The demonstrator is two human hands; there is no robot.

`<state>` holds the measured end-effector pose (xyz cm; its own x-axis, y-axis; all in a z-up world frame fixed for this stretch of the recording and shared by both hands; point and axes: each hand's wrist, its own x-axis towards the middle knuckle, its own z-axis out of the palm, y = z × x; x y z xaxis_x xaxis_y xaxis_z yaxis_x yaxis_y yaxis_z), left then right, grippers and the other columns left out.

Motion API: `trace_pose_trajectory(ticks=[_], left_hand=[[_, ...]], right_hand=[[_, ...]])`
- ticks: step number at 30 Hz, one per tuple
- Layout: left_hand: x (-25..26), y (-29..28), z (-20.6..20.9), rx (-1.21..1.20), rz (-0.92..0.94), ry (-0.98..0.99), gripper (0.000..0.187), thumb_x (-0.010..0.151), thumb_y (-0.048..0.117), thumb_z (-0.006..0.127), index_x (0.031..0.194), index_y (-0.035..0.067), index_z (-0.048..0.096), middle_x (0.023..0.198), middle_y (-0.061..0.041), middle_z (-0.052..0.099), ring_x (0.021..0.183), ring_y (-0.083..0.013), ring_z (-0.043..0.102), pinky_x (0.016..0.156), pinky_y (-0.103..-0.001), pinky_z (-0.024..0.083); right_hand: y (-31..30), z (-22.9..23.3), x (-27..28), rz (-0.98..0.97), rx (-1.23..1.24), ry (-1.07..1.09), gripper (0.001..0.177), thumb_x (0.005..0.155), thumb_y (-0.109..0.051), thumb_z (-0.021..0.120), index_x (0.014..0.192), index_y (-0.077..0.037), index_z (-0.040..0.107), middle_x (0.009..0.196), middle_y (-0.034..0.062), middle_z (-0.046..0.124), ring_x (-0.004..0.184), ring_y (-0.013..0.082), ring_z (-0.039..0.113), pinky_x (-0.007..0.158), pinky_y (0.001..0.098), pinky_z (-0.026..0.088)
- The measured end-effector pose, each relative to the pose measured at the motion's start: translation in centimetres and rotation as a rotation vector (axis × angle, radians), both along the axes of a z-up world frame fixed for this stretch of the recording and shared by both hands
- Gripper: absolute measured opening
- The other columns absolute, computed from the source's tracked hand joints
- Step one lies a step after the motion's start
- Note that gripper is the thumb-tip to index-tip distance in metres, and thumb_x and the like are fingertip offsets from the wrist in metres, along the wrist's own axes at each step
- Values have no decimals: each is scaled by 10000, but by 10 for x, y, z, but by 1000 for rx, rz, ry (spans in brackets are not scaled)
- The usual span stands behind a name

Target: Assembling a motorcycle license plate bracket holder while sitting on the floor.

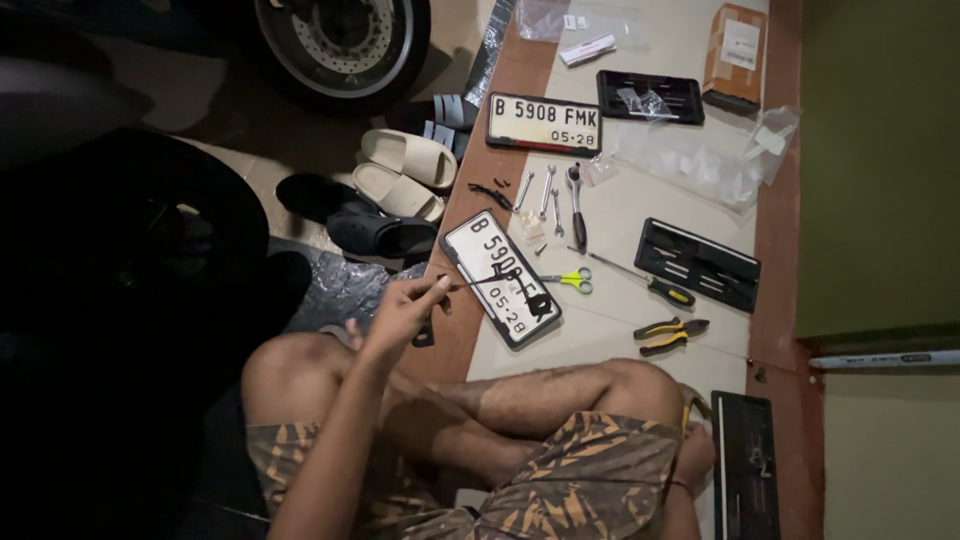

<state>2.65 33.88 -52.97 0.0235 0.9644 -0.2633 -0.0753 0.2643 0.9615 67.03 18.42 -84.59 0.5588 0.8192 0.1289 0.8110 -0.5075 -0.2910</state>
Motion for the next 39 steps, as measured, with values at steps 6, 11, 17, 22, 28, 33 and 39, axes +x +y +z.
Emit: trace_pose_trajectory(ticks=[6, 11, 17, 22, 28, 33, 39], left_hand=[[-2, -8, 22, -66, 32, -92, 355, 951, 331, 672, 816, 13, 750, 508, 65, 412, 402, -46, 335, 384, -262, 262], [-12, -15, -3, 7, 24, -74, 396, 996, 326, 692, 800, -15, 734, 535, 63, 407, 422, -39, 336, 399, -256, 249], [-22, -27, 20, -90, 22, -118, 377, 992, 331, 674, 811, 3, 712, 528, 75, 358, 406, -40, 284, 377, -258, 220], [-18, -31, 18, -103, 42, -130, 361, 974, 329, 673, 803, 13, 711, 525, 70, 375, 397, -52, 305, 365, -269, 230], [-24, -47, 26, -17, 64, 38, 379, 982, 347, 675, 790, 31, 758, 542, 57, 453, 430, -40, 379, 408, -251, 290], [-26, -46, 20, -88, 59, -90, 376, 976, 344, 679, 793, 23, 751, 536, 66, 393, 424, -45, 307, 401, -265, 222], [-20, -49, 40, -22, 31, -9, 406, 993, 351, 664, 778, 16, 745, 507, 49, 414, 420, -40, 324, 402, -265, 251]], right_hand=[[-3, 11, -15, 24, -51, -13, 206, 950, -174, 672, 1080, -18, 709, 1072, 238, 707, 1003, 429, 667, 853, 507, 535], [28, 165, -66, -130, -2, 140, 302, 954, -235, 738, 1126, 13, 716, 1121, 245, 706, 988, 419, 670, 814, 535, 550], [75, 385, -190, 143, 769, 1803, 357, 1023, -450, 669, 956, -105, 603, 884, 21, 529, 788, 174, 496, 1047, 531, 460], [66, 450, -280, 432, 760, 2424, 643, 1090, -643, 528, 1193, -9, 565, 1087, 116, 588, 1003, 266, 564, 1072, 515, 376], [60, 527, -362, 484, 620, 2552, 1200, 868, -878, 286, 1653, 29, 260, 1707, 250, 282, 1589, 419, 245, 1289, 654, 108], [55, 530, -364, 558, 515, 2752, 1281, 814, -941, 232, 1659, 20, 192, 1735, 260, 162, 1602, 456, 117, 1272, 662, 28], [52, 521, -354, 673, 416, 2698, 1022, 934, -854, 352, 1494, -5, 448, 1411, 218, 419, 1346, 406, 410, 1293, 682, 172]])
